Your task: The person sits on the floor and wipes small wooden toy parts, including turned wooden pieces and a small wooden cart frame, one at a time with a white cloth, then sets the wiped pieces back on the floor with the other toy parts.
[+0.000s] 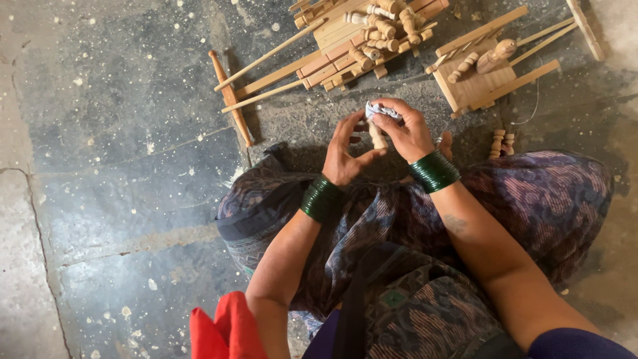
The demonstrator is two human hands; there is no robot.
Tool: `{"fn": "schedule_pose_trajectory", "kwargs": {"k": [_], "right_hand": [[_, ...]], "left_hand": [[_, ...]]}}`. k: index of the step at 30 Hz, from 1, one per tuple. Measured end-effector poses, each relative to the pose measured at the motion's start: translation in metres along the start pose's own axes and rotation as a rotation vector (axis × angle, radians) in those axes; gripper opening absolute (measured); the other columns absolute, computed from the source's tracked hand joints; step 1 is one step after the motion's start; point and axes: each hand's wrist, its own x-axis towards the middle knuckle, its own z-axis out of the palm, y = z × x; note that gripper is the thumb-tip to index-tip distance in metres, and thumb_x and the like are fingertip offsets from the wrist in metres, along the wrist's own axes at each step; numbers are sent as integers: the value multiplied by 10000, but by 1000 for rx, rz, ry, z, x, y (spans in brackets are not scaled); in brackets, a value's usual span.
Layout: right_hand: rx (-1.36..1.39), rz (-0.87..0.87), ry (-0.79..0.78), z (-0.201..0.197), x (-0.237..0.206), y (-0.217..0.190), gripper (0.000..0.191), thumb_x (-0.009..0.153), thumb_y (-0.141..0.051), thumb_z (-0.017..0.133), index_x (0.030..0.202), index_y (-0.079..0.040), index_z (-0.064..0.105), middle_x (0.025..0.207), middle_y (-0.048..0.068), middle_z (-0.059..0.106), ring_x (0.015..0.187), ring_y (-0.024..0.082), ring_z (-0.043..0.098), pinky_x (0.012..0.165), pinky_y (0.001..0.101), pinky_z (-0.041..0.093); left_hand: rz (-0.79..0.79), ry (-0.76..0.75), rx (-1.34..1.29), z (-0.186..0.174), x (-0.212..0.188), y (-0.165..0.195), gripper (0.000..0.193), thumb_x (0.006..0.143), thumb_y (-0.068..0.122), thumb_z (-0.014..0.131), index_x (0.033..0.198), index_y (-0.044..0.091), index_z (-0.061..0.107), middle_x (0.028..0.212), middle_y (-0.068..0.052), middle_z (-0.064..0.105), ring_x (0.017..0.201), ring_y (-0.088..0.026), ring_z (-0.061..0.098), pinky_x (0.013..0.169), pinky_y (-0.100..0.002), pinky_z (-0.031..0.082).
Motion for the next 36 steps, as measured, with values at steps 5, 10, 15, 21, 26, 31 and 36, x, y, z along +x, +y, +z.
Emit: {"fn": "schedule_pose_trajectory", "kwargs": {"k": [5, 10, 15, 21, 26, 31, 36], "right_hand": [[176, 179, -204, -11, -3, -6, 307, 993, -257, 676, 1259, -107, 708, 1074, 103, 766, 902, 157, 724, 802, 317, 607], [218, 124, -102, -6, -3, -7, 339, 971, -291, 685, 1253, -101, 688, 1212, 82, 729, 1027, 150, 699, 868, 317, 603], [212, 36, -20, -4, -2, -4, 346, 1000, -305, 693, 1273, -93, 695, 1209, 85, 723, 1048, 133, 683, 897, 287, 570], [156, 351, -162, -9, -4, -9, 346, 975, -286, 694, 1272, -112, 732, 1022, 89, 727, 788, 102, 604, 689, 249, 500], [374, 186, -130, -5, -1, -2, 331, 967, -254, 697, 1256, -92, 695, 1143, 44, 732, 896, 78, 638, 757, 239, 523], [482, 155, -24, -2, -4, 9, 320, 975, -223, 716, 1257, -77, 684, 1109, 48, 717, 932, 104, 657, 799, 285, 560], [568, 233, -13, -2, -2, 16, 378, 958, -239, 741, 1290, -75, 667, 1039, 60, 717, 857, 141, 662, 713, 305, 567]], "left_hand": [[-227, 209, -227, -3, 5, -3, 899, 734, 283, 867, 1505, 115, 437, 1435, -184, 546, 1196, -283, 645, 970, -445, 615], [-128, 127, -115, -4, 5, -8, 908, 739, 255, 907, 1512, 103, 454, 1441, -178, 570, 1233, -295, 634, 1033, -473, 577], [-14, 29, -90, 2, 4, -6, 949, 733, 284, 921, 1526, 103, 432, 1435, -171, 547, 1227, -290, 635, 1075, -472, 556], [-171, 211, -5, -4, 5, -2, 926, 746, 297, 897, 1523, 109, 430, 1451, -165, 530, 1222, -285, 629, 1023, -464, 554], [-98, 177, -7, -1, 7, -4, 964, 722, 371, 892, 1532, 122, 433, 1447, -155, 540, 1211, -279, 638, 1034, -467, 567], [-58, 65, 24, 6, 6, -3, 977, 684, 424, 906, 1502, 122, 464, 1439, -160, 554, 1239, -289, 622, 1038, -481, 557], [-38, 33, 64, 5, 5, 2, 994, 668, 435, 905, 1508, 146, 458, 1458, -148, 558, 1251, -278, 634, 1081, -502, 516]]}}
